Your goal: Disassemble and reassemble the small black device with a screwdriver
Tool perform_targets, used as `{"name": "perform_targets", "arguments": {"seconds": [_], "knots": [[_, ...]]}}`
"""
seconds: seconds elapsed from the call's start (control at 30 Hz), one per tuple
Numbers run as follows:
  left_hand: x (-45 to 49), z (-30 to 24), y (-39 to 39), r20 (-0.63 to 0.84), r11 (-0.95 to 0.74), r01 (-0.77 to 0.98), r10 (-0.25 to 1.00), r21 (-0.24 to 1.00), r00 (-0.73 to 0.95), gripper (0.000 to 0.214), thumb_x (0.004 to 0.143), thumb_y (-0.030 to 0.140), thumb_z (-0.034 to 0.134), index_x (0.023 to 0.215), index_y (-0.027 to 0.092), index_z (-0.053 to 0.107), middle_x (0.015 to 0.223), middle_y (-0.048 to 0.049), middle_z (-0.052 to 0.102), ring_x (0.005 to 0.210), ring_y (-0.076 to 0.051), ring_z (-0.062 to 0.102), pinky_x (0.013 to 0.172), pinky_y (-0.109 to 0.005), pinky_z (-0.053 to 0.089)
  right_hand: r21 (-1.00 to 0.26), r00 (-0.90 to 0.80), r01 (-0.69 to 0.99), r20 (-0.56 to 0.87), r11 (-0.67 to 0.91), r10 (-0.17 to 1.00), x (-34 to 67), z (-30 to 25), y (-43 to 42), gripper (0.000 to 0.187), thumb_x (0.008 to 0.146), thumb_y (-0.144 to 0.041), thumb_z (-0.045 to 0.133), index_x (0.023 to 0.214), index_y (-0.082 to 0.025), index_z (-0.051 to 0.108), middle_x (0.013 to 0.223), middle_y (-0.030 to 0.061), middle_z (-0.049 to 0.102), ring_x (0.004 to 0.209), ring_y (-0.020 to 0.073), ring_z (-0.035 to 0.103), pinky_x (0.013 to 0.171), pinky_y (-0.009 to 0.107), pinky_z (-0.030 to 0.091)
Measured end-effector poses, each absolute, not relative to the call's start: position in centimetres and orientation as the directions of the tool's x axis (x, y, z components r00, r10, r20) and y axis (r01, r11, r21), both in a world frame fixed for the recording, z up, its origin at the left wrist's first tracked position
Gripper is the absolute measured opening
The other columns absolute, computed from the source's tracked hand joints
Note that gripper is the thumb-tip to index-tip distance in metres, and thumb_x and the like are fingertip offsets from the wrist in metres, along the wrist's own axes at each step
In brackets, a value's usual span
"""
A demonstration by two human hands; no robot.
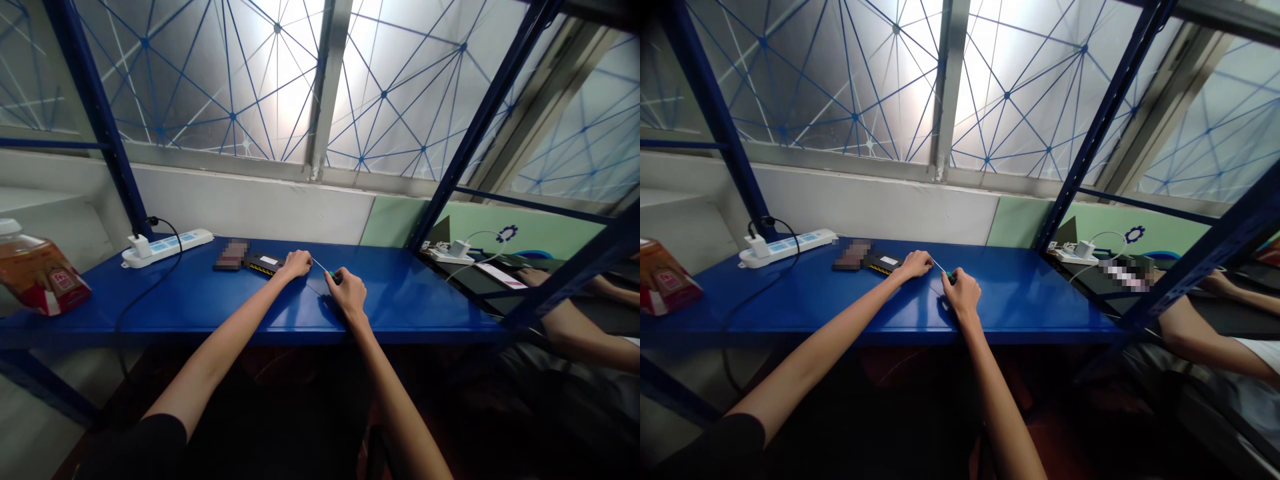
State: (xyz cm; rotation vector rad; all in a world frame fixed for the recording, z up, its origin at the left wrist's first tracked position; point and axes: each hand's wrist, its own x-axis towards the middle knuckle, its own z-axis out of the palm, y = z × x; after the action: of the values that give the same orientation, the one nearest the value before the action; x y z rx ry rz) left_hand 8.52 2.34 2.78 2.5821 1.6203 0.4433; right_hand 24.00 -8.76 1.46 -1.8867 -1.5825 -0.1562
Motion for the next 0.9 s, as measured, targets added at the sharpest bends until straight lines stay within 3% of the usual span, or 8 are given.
{"name": "perform_targets", "arguments": {"seconds": [0.17,0.33,0.57,0.7,0.9], "knots": [[8.4,2.8,1.9,0.235,-0.459,0.859,0.882,0.228,0.409,0.025,0.085,0.023,0.059,0.102,0.024,0.076,0.105,-0.0077,0.075,0.104,-0.025,0.067,0.089,-0.034,0.05,-0.435,0.292,0.899,0.486,-0.062,0.824,24.1,1.5,-8.8,0.036,0.09,-0.056,0.053,0.085,-0.022,0.066,0.079,0.0055,0.07,0.071,0.0181,0.061,0.057,0.025,0.023],[6.5,3.3,2.3,0.244,-0.466,0.842,0.88,0.273,0.408,0.03,0.083,0.025,0.06,0.109,0.027,0.075,0.11,-0.0036,0.075,0.104,-0.023,0.068,0.087,-0.029,0.051,-0.451,0.327,0.888,0.489,-0.086,0.809,24.2,1.5,-8.7,0.038,0.089,-0.057,0.053,0.085,-0.022,0.066,0.078,0.0053,0.07,0.071,0.0185,0.061,0.057,0.025,0.023],[0.2,4.7,2.9,0.293,-0.455,0.844,0.879,0.284,0.375,0.035,0.091,0.029,0.047,0.114,0.026,0.073,0.121,-0.0009,0.071,0.113,-0.021,0.064,0.095,-0.026,0.047,-0.472,0.319,0.879,0.478,-0.067,0.819,24.3,1.6,-8.8,0.039,0.089,-0.057,0.053,0.085,-0.022,0.067,0.079,0.0057,0.07,0.073,0.0195,0.063,0.057,0.026,0.027],[-4.1,4.7,2.4,0.126,-0.462,0.854,0.887,0.24,0.445,0.044,0.085,0.02,0.046,0.12,0.028,0.07,0.129,-0.0008,0.067,0.116,-0.021,0.062,0.094,-0.026,0.047,-0.476,0.328,0.876,0.47,-0.078,0.819,24.2,1.7,-8.9,0.038,0.088,-0.057,0.054,0.085,-0.022,0.068,0.079,0.006,0.07,0.073,0.0198,0.063,0.057,0.026,0.026],[-5.3,5.3,1.5,-0.032,-0.538,0.833,0.837,0.13,0.546,0.068,0.068,0.025,0.063,0.135,0.029,0.058,0.131,-0.0079,0.065,0.113,-0.026,0.063,0.09,-0.029,0.048,-0.49,0.335,0.868,0.453,-0.084,0.826,24.1,1.9,-9.0,0.036,0.088,-0.056,0.056,0.084,-0.022,0.068,0.079,0.0058,0.07,0.072,0.019,0.062,0.057,0.026,0.026]]}}
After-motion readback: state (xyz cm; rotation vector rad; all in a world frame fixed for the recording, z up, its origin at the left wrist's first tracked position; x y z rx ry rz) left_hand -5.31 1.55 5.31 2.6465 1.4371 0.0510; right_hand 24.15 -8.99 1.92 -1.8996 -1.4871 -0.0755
